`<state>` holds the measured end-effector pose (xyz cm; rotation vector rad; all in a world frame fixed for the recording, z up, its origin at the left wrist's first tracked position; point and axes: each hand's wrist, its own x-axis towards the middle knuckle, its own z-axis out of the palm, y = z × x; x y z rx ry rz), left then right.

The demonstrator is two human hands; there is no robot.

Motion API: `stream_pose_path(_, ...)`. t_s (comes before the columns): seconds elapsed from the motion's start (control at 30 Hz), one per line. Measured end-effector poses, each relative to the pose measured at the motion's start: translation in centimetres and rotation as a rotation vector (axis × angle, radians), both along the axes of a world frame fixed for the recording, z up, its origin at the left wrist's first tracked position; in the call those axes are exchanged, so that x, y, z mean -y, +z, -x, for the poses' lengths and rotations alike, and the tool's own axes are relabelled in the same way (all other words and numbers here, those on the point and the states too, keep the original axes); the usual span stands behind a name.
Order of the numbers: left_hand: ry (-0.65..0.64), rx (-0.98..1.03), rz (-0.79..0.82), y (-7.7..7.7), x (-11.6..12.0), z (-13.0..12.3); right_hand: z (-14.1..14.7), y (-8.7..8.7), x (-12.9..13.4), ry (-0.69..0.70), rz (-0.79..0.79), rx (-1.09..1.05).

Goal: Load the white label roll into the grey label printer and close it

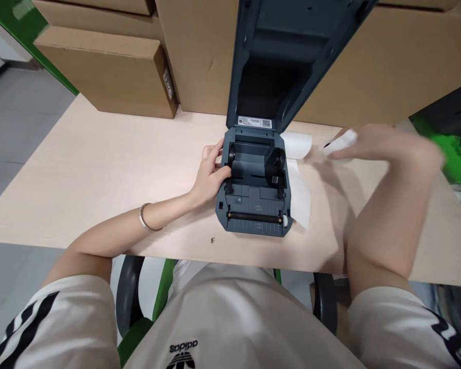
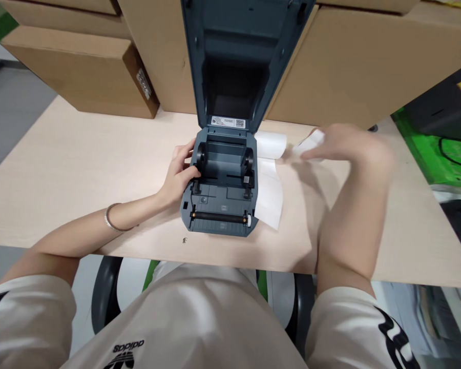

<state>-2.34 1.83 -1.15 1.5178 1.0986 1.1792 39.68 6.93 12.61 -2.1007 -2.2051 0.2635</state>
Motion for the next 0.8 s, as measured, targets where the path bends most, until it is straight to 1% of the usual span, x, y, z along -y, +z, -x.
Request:
stream_pose_path(0.03, -0.003, 0.006, -0.004, -0.1, 0.0, 0.0, 0.3, 1.7, 1.3, -0.022, 0.028, 0.010)
stream_pose_path(0.07, -0.009, 0.010, -0.007, -0.2, 0.0, 0.0, 1.0, 3.1, 2.8, -0.040, 0.004, 0.010)
stream_pose_path(0.1, -0.014, 0.012, -0.009, -0.3, -0.1, 0.0, 2.1, 4.3, 4.2, -0.057, -0.131, -0.037)
stream_pose_path(0.13, -0.019, 0.012, -0.010, -0.3, -0.1, 0.1, 3.5, 5.1, 5.6, -0.037, -0.216, -0.110)
stream_pose_path(0.17, -0.020, 0.013, -0.010, -0.4, -0.2, 0.1, 5.3, 5.4, 6.8, 0.040, -0.259, -0.181)
stream_pose_path(0.2, -0.020, 0.011, -0.009, -0.4, -0.2, 0.1, 7.3, 5.4, 7.7, 0.136, -0.278, -0.226)
stream_pose_path(0.23, -0.017, 0.007, -0.007, -0.4, -0.3, 0.1, 9.4, 5.0, 8.2, 0.232, -0.319, -0.277)
stream_pose_path(0.3, -0.009, -0.005, -0.009, -0.3, -0.3, 0.1, 13.2, 3.4, 8.3, 0.431, -0.273, -0.308)
stream_pose_path(0.37, -0.005, -0.019, -0.014, -0.2, -0.2, 0.0, 15.8, 1.4, 7.4, 0.534, -0.188, -0.263)
stream_pose_path(0.4, -0.005, -0.024, -0.017, -0.2, -0.2, 0.0, 16.5, 0.4, 6.8, 0.573, -0.154, -0.222)
stream_pose_path(0.5, -0.014, -0.031, -0.021, -0.3, -0.1, 0.0, 16.8, -1.9, 5.1, 0.678, -0.090, -0.093)
stream_pose_path(0.57, -0.016, -0.026, -0.026, -0.3, -0.1, -0.1, 16.3, -2.6, 4.5, 0.740, -0.059, -0.046)
stream_pose_path(0.7, -0.004, -0.009, -0.023, -0.2, 0.0, -0.1, 15.8, -2.9, 4.6, 0.803, -0.014, 0.021)
stream_pose_path(0.8, -0.004, -0.025, -0.016, -0.1, 0.0, -0.1, 16.4, -2.6, 5.8, 0.780, 0.003, 0.090)
